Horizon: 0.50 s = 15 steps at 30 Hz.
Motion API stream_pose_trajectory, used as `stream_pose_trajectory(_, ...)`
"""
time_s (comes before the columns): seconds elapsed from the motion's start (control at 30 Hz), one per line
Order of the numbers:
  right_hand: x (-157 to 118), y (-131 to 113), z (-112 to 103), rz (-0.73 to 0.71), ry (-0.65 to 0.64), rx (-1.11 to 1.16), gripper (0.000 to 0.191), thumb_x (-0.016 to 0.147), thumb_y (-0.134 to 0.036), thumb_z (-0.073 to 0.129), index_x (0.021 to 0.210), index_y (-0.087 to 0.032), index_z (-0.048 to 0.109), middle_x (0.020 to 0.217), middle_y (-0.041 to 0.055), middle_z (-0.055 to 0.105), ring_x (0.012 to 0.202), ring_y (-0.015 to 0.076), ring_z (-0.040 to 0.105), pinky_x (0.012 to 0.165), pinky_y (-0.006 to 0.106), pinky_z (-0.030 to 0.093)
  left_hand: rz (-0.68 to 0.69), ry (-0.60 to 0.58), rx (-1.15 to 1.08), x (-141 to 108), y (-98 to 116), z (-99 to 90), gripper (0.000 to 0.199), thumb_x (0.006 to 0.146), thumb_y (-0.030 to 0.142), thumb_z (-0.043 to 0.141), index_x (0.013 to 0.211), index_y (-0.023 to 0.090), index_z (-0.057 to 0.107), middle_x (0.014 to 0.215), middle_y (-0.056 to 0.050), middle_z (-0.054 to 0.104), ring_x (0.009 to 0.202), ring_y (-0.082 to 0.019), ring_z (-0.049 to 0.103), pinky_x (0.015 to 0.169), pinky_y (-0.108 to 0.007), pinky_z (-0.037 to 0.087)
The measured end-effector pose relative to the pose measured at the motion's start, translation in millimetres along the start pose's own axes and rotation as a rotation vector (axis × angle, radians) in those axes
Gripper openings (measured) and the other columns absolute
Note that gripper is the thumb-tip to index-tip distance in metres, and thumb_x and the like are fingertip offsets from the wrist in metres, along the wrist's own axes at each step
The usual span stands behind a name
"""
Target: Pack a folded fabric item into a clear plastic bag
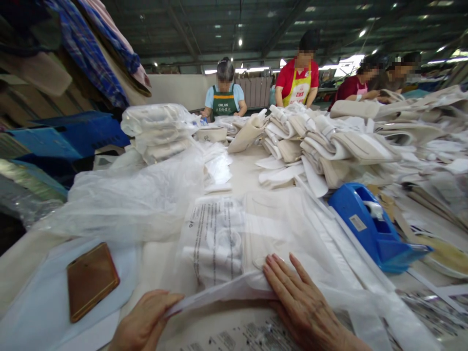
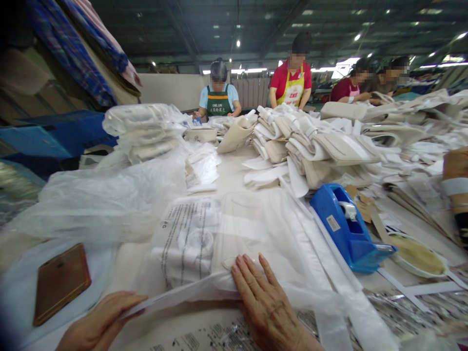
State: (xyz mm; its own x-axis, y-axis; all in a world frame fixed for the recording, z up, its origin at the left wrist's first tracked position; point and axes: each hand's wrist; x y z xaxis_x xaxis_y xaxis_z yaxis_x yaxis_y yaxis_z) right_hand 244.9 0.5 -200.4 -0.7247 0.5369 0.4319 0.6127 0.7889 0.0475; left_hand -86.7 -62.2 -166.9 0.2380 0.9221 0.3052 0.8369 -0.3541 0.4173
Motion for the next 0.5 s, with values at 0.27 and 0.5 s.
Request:
stream_pose_trajectory(0.27,2,2,-3,-0.004,0.005,0.012,0.062,0.075,-0.004,0.041,0.136,-0.005,0.032,0.138,0.012,0.041,0.132,0.0249,0.029,0.108,0.054,0.027,-0.788,0.295,-0.377,22,15,23.3,0.038,0.071,0.055,0.05,0.055,0.02,0.053,0.052,0.004,0.048,0.052,-0.012,0.044,0.049,-0.02,0.037)
stream_pose_trajectory(0.5,4,0,-5,0.016,0.014,0.035,0.06,0.074,-0.003,0.043,0.134,-0.005,0.036,0.137,0.0119,0.043,0.132,0.0246,0.03,0.109,0.054,0.021,-0.885,0.449,-0.109,33,21,43.3,0.037,0.074,0.053,0.039,0.076,0.023,0.061,0.069,0.0,0.065,0.07,-0.019,0.06,0.061,-0.025,0.046)
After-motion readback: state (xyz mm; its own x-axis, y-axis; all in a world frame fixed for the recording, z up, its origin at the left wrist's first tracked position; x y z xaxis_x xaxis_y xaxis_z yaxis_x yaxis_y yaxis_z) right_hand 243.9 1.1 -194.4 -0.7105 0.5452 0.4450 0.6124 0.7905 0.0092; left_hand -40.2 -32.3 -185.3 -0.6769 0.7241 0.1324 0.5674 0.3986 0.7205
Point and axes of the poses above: each hand's wrist, its own x-axis towards the middle knuckle, its own z-axis out of the palm, y = z × x
